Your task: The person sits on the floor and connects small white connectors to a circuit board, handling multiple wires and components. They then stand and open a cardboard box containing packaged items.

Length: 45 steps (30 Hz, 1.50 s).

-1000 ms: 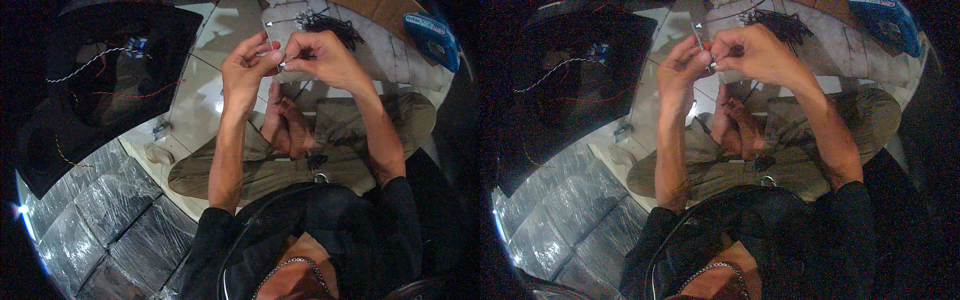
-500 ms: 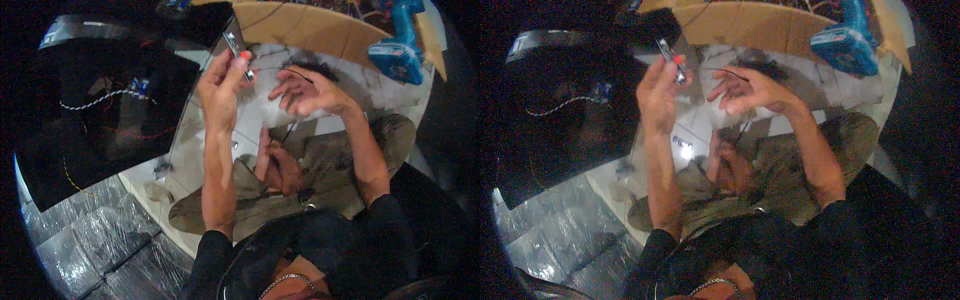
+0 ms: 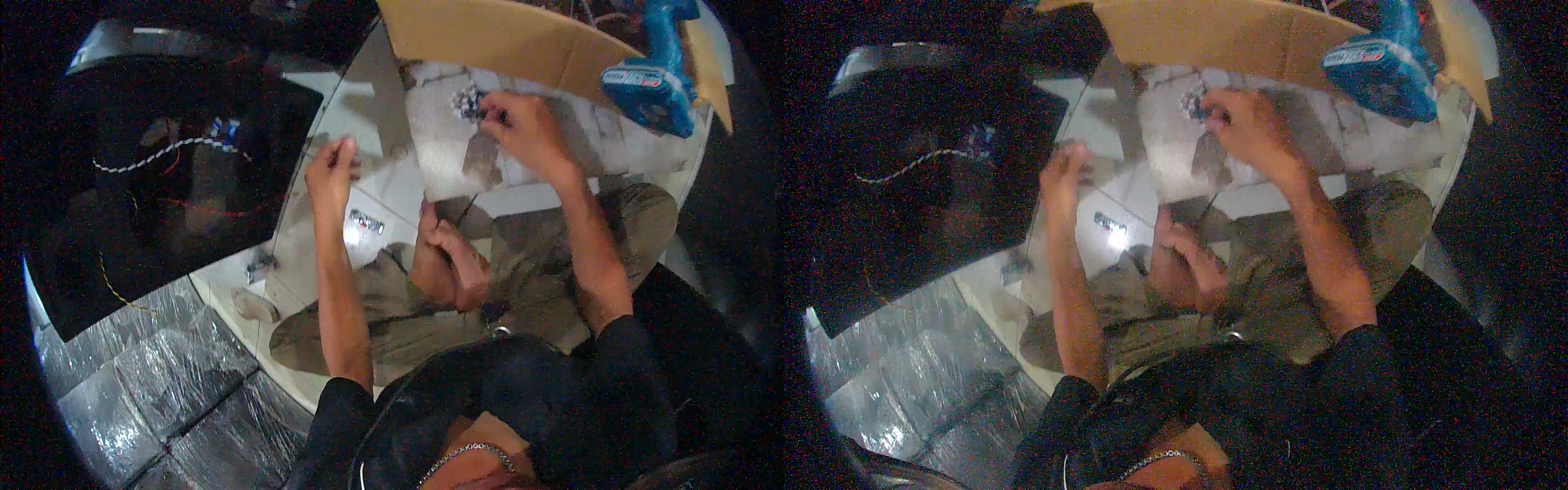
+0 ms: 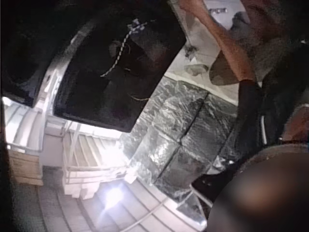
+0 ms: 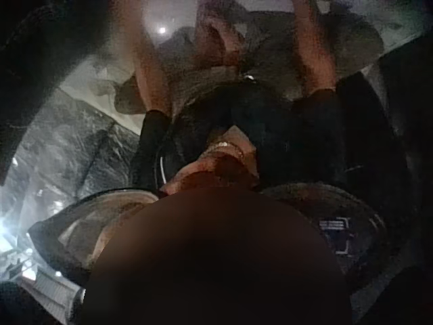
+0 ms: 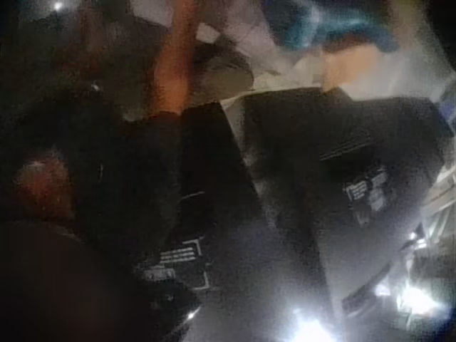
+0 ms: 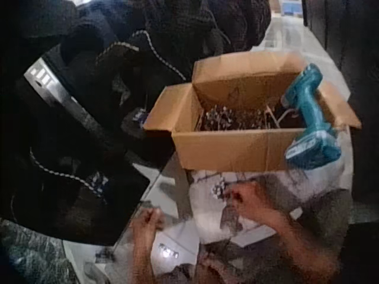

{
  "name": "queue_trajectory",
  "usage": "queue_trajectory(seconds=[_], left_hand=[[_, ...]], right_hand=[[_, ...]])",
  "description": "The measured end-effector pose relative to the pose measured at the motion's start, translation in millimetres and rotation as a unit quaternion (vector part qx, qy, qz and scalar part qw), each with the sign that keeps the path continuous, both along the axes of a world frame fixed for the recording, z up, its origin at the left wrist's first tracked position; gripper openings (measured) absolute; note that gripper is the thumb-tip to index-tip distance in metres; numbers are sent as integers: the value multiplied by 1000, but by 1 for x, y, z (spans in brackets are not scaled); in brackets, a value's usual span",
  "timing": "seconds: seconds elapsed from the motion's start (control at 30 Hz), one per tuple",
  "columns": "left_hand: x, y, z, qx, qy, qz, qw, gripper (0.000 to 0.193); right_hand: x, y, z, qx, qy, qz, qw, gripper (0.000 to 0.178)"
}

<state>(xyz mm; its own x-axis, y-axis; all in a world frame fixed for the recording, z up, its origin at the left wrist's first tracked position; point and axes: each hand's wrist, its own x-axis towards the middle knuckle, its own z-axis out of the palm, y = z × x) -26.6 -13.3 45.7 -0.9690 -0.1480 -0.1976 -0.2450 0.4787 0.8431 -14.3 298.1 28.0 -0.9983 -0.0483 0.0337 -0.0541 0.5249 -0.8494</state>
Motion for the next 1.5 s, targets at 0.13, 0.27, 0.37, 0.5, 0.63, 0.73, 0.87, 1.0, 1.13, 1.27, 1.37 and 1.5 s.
queue_trajectory(seconds=[0.13,0.27,0.37,0.5,0.63,0.73,0.87,1.0,1.13,1.27,1.37,1.5], left_hand=[[71,-76,-90,-479,-132,3,868,66],[112,-102,-137,-389,-147,49,908,74],[97,-83,-119,-342,-116,44,932,63],[99,-106,-149,-230,-36,47,971,50],[96,-87,-139,-110,-50,106,987,51],[93,-86,-129,0,-21,93,995,52],[83,-71,-109,32,-25,93,995,48],[74,-47,-85,157,-22,123,980,47],[60,-21,-58,186,-48,137,972,48],[53,-4,-39,191,-47,108,974,50],[50,10,-25,225,-35,88,970,48],[46,38,4,257,-15,46,965,42]], right_hand=[[-6,7,-17,114,148,-28,982,24],[-5,-2,-5,114,137,-16,984,23],[-4,-9,-5,136,169,-14,976,21],[-8,-20,-15,159,255,-32,953,22],[-13,-22,-24,166,269,-14,948,21],[-14,-24,-26,169,231,-6,958,22],[-18,-22,-29,127,235,-31,963,19],[-16,-24,-18,-9,157,-68,985,16],[-19,-21,-25,-116,114,-85,983,16],[-21,-20,-27,-170,166,-82,968,16],[-21,-23,-23,-297,178,-75,935,14],[-18,-26,-9,-412,167,-43,895,14]])
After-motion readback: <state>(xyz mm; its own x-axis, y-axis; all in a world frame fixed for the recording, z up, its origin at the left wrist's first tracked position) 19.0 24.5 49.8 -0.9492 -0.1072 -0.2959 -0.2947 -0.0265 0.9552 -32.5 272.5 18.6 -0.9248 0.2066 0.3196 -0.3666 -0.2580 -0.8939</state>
